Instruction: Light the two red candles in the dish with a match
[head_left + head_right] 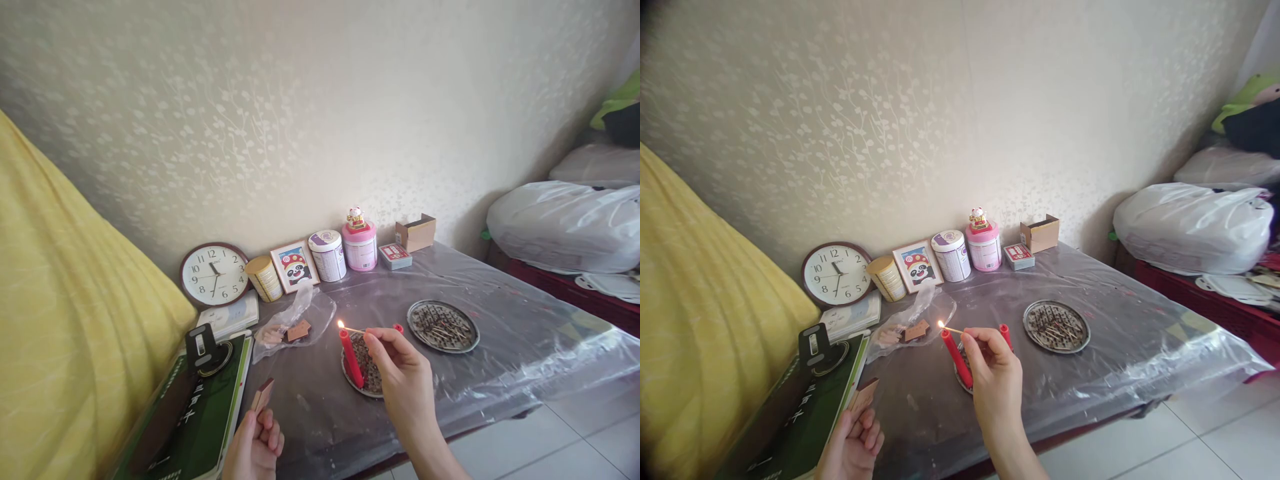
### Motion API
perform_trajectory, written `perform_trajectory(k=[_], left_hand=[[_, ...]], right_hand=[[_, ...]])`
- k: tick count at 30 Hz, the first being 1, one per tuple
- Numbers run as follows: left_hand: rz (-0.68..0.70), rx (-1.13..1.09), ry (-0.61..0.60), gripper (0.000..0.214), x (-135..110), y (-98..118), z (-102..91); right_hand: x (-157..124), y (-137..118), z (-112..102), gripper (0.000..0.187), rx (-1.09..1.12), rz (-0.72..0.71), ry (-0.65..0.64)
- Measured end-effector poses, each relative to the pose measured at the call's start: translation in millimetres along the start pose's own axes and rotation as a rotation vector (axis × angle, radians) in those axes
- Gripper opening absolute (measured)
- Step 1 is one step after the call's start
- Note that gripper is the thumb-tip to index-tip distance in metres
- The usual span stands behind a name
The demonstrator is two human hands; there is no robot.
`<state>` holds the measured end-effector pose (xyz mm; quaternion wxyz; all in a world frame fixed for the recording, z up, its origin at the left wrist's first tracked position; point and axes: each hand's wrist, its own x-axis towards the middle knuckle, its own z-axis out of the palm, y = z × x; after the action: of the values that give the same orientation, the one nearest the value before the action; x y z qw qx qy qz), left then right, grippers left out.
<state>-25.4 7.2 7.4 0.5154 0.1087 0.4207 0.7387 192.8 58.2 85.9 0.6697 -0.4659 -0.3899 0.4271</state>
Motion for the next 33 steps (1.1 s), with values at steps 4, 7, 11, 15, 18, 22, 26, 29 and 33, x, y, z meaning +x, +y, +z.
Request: perform_trajectory(k=[4,7,11,15,18,22,26,29,33], left_hand=[[-0.007,0.01,-0.003,0.038,-1.2,0.7,-0.1],[-0.014,0.018,-0.005,0.042,-0.9,0.6,0.9],[-0.01,0.02,0.028,0.038,-0.2,-0.3,2.1],[-0.013,0.018,0.01,0.038,-1.2,0.0,2.2],[-0.018,0.018,-0.008,0.044,-1.9,0.6,2.7],[-0.022,0.013,-0.002,0.038,-2.4,1.0,3.3],[-0.007,0.021,-0.008,0.037,-3.5,1.1,3.3],[-0.005,0.027,0.0,0.033,-3.7,0.9,3.8],[-0.002,0.015,0.005,0.031,-3.7,0.5,4.5]], right_hand=[[1.0,0.4,0.0,0.023,-0.007,-0.007,0.006],[1.3,1.6,0.3,0.023,-0.006,-0.01,-0.002],[1.2,4.1,0.6,0.023,0.008,-0.002,-0.004],[1.2,4.6,0.6,0.023,-0.003,0.014,0.001],[1.0,3.7,0.6,0.023,-0.007,0.015,0.001],[0.8,3.2,1.0,0.024,0.008,0.017,0.002],[1.1,2.7,1.7,0.026,0.014,0.022,0.009],[1.5,2.5,1.5,0.025,0.007,0.017,0.013],[1.5,2.3,-0.2,0.022,-0.017,-0.002,0.019]])
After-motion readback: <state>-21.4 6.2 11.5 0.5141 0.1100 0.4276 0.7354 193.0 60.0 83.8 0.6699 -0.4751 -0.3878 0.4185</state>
